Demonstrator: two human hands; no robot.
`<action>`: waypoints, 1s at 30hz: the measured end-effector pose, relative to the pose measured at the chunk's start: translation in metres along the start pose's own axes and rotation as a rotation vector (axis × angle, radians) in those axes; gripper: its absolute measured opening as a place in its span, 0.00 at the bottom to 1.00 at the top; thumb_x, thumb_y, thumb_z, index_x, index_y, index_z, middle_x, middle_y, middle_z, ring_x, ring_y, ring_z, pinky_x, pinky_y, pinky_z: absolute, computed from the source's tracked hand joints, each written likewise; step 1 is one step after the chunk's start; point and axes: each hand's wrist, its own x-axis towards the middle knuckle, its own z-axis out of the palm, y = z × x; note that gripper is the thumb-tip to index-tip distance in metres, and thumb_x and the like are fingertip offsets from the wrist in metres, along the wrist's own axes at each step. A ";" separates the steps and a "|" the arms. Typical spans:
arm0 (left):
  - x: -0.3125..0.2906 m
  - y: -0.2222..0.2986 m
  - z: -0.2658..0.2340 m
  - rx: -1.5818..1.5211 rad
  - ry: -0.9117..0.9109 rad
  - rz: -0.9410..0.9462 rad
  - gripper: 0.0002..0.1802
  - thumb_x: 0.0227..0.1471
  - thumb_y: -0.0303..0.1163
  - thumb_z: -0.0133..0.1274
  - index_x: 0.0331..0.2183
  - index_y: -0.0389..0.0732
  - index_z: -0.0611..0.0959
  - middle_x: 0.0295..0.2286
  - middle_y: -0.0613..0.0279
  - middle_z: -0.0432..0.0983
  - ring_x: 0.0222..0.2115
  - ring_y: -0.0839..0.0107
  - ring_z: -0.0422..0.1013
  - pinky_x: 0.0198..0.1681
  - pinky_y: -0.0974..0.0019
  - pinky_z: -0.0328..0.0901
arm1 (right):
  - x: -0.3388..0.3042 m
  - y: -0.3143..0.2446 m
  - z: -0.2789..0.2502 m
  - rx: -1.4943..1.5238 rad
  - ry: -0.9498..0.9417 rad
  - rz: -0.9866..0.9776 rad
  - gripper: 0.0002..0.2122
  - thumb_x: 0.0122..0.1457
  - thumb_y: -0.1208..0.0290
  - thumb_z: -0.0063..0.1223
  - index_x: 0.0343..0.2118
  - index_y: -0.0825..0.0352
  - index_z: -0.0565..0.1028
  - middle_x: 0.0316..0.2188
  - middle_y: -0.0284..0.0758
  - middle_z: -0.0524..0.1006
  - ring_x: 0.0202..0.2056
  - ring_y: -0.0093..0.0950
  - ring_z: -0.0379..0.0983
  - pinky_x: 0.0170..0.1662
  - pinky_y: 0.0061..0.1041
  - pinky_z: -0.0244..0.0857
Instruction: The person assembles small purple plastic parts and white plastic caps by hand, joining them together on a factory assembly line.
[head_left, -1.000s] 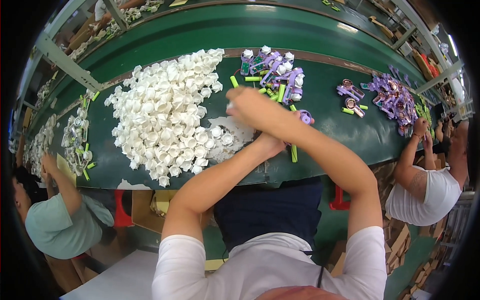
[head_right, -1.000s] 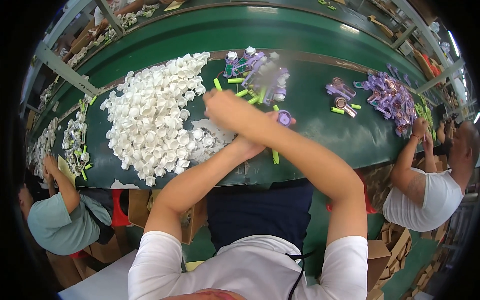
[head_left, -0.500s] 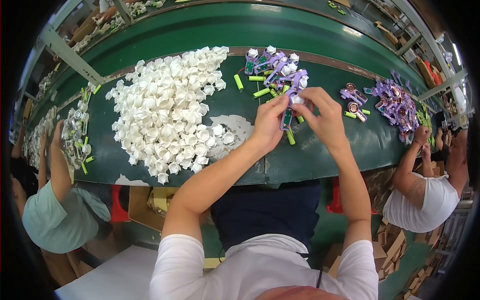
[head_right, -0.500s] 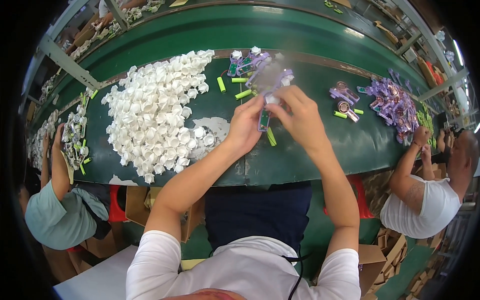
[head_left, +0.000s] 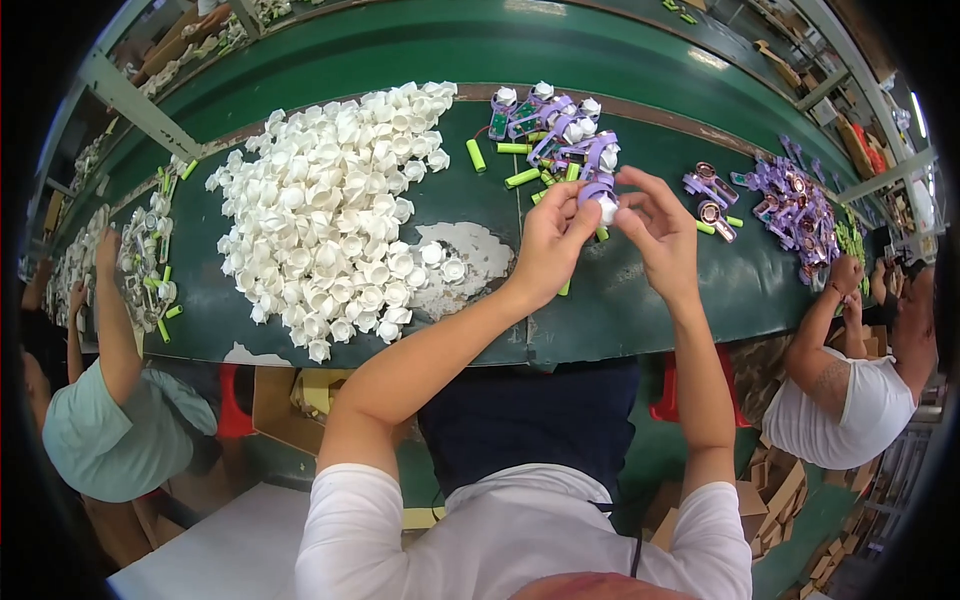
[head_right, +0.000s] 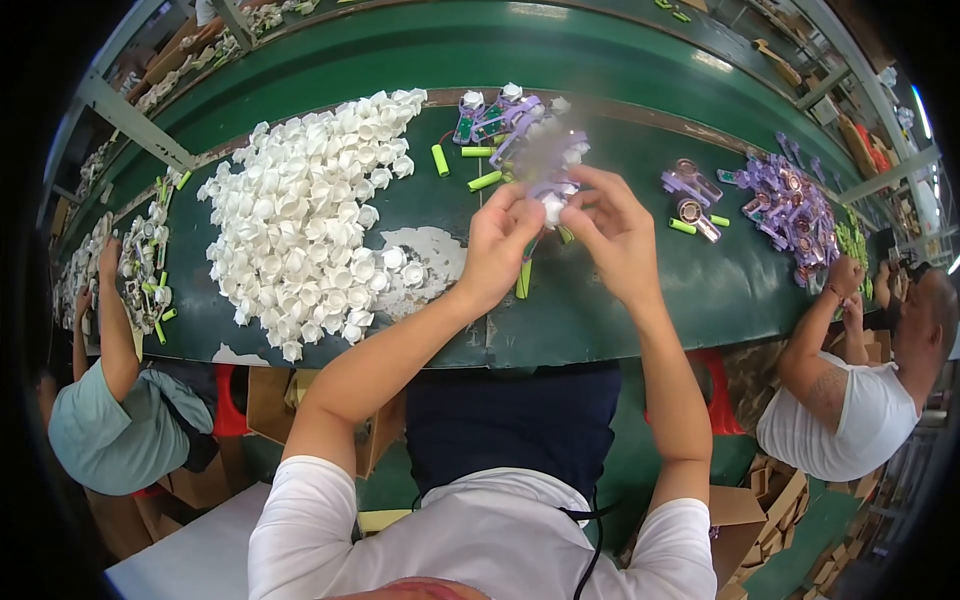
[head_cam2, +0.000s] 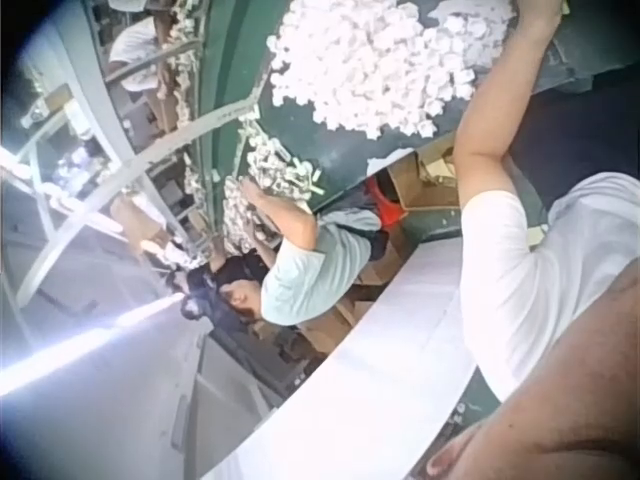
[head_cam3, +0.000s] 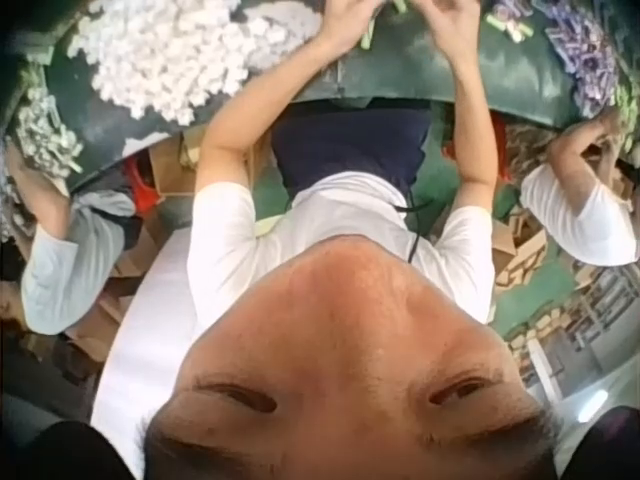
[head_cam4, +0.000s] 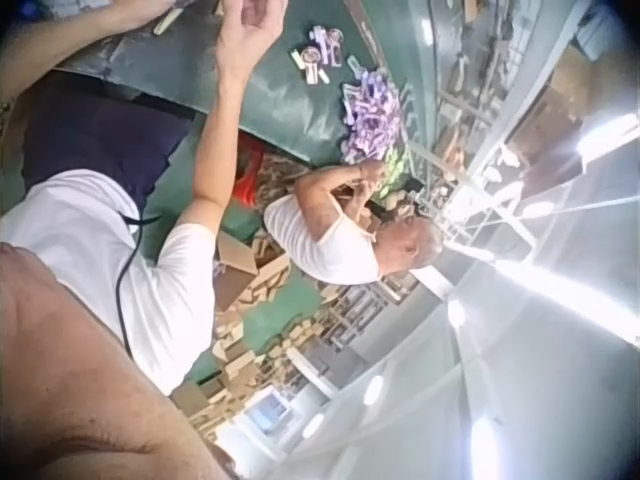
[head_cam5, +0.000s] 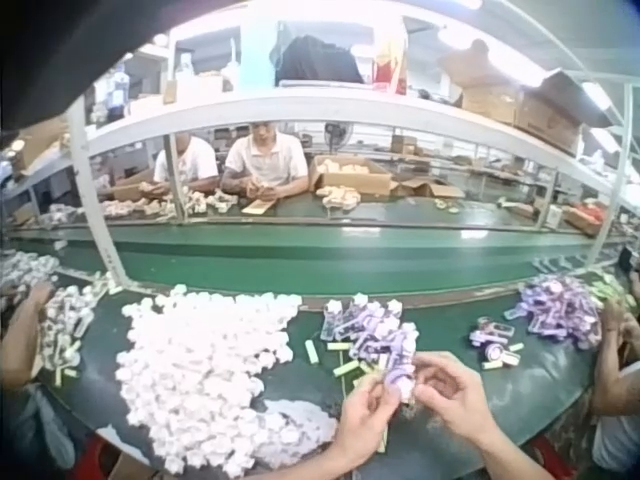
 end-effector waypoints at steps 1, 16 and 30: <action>-0.001 0.000 0.001 0.001 -0.004 -0.003 0.16 0.62 0.34 0.51 0.47 0.33 0.74 0.36 0.64 0.77 0.35 0.81 0.70 0.39 0.76 0.64 | -0.001 0.001 -0.001 0.185 0.038 0.108 0.18 0.56 0.82 0.58 0.50 0.73 0.75 0.47 0.34 0.72 0.40 0.20 0.70 0.44 0.21 0.69; -0.005 -0.002 -0.004 0.432 0.186 0.253 0.13 0.60 0.32 0.52 0.42 0.32 0.74 0.40 0.54 0.65 0.39 0.66 0.67 0.44 0.68 0.64 | 0.001 0.025 0.027 0.327 0.058 0.231 0.18 0.59 0.72 0.59 0.48 0.78 0.74 0.41 0.41 0.79 0.42 0.25 0.76 0.49 0.24 0.69; 0.012 -0.023 -0.031 0.933 0.367 0.379 0.33 0.54 0.32 0.54 0.57 0.30 0.62 0.53 0.44 0.62 0.54 0.48 0.57 0.59 0.51 0.51 | 0.106 0.050 -0.031 -0.664 0.341 0.123 0.30 0.56 0.54 0.62 0.54 0.73 0.71 0.51 0.46 0.75 0.42 0.34 0.78 0.41 0.29 0.71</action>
